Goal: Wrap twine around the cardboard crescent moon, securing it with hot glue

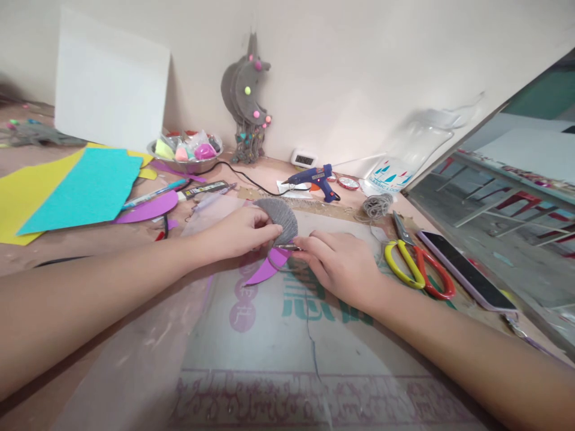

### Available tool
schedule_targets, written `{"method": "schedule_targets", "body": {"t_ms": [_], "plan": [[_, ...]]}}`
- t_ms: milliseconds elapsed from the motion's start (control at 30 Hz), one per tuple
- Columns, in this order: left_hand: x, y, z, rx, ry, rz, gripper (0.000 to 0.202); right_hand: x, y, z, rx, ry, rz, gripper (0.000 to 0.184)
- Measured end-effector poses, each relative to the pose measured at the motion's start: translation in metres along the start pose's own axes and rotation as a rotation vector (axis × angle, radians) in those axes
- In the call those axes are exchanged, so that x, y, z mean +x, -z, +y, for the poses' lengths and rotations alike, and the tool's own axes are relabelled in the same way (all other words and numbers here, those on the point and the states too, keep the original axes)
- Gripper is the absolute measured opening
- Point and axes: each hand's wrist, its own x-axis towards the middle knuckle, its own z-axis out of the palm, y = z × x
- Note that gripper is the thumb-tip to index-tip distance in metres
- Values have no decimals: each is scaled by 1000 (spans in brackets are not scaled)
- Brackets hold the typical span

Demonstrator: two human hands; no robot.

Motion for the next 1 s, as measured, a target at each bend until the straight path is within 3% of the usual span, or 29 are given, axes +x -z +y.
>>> {"method": "schedule_targets", "body": {"t_ms": [333, 1000], "plan": [[2, 0, -2, -56, 16, -4, 33, -2, 0, 5, 177, -81, 38, 23], [0, 1, 2, -5, 4, -6, 32, 0, -3, 1, 106, -76, -49, 24]]}}
